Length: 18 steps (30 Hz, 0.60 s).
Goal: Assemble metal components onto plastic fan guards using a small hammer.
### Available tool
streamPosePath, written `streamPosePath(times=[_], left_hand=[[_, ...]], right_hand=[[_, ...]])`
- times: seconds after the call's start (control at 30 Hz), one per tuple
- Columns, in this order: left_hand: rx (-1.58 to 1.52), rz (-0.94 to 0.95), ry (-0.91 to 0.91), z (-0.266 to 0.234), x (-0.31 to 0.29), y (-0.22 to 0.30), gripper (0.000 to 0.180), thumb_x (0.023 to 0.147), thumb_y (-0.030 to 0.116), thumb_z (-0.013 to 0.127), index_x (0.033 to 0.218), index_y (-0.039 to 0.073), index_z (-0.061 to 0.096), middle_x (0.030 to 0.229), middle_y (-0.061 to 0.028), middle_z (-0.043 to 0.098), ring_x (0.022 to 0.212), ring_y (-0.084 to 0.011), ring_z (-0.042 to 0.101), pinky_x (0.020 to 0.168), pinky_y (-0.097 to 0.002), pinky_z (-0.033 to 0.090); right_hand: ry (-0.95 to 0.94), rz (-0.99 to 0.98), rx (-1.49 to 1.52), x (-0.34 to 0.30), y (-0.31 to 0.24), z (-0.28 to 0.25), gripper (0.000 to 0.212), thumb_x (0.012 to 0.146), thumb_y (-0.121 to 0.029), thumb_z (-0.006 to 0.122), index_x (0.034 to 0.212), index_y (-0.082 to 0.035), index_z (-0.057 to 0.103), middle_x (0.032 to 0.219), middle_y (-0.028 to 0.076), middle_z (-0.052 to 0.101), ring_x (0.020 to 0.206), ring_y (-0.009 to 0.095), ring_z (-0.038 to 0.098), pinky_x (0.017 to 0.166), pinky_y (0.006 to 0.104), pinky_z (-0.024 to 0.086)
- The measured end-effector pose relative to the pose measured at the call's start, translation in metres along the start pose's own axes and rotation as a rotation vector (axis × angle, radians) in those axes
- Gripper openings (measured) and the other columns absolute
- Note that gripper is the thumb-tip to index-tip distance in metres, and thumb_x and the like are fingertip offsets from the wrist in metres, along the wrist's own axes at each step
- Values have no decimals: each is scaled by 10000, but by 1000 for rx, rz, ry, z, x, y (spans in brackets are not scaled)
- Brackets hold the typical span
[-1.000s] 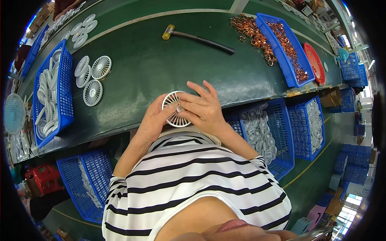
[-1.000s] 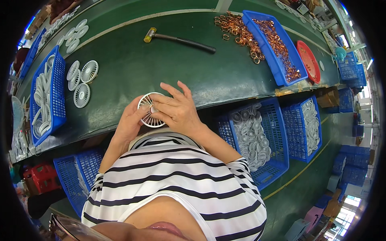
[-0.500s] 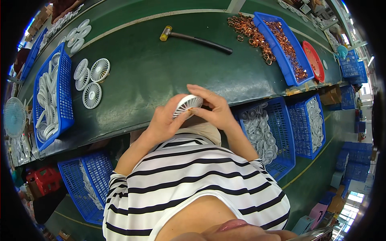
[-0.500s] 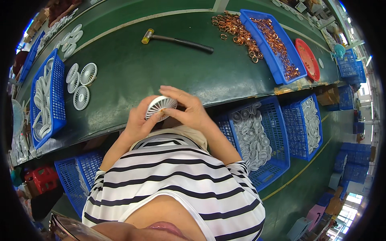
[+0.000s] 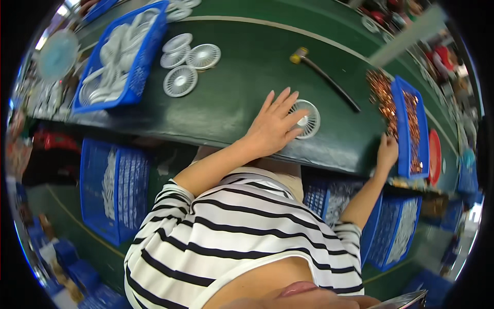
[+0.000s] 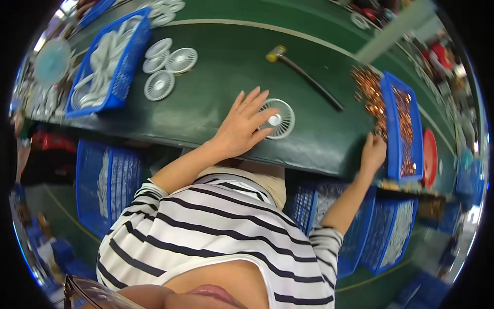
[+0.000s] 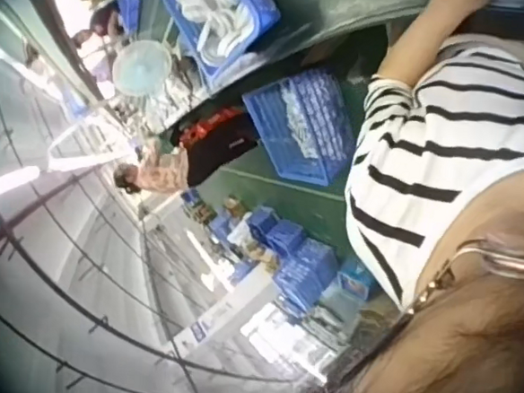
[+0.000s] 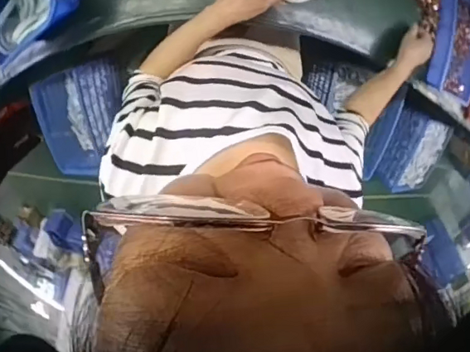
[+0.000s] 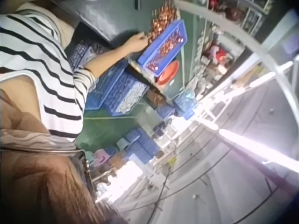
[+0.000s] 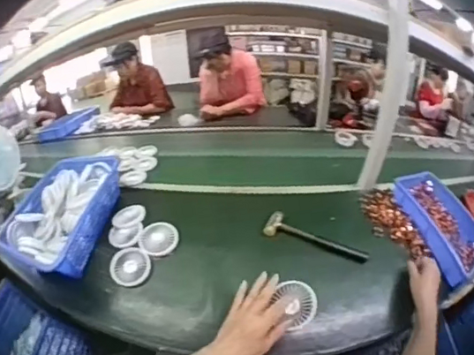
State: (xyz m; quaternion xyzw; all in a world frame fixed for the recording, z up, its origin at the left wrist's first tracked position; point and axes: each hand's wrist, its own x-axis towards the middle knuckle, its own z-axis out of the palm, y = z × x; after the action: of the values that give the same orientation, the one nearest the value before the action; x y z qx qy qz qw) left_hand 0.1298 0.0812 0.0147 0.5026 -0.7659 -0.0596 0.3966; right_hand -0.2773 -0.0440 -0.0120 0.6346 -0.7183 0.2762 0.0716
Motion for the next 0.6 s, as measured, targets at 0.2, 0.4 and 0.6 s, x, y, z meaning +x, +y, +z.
streamPosePath(times=[0.2,0.4,0.6], left_hand=[[463,-337,387,-77,-5,-74,502,778,282,701,1190,43,541,1216,-258,478,1150,-429,430,966,-547,323],[740,-717,90,-120,-57,-144,706,782,491,680,1303,51,499,1374,-272,421,1301,-403,374,1006,-577,339],[474,-918,329,-138,-55,-111,450,910,452,541,1188,106,614,939,-209,673,895,-384,643,791,-434,487]], right_hand=[[-32,-60,-10,-18,-53,-20,264,934,-285,543,869,-62,667,795,166,649,738,377,614,654,445,479],[113,-67,-339,-7,-51,-1,275,931,-296,529,840,-63,642,871,169,629,809,361,615,665,460,525],[52,-93,-64,-28,-68,-6,199,882,-261,619,873,-66,581,864,146,604,808,351,598,696,451,486]])
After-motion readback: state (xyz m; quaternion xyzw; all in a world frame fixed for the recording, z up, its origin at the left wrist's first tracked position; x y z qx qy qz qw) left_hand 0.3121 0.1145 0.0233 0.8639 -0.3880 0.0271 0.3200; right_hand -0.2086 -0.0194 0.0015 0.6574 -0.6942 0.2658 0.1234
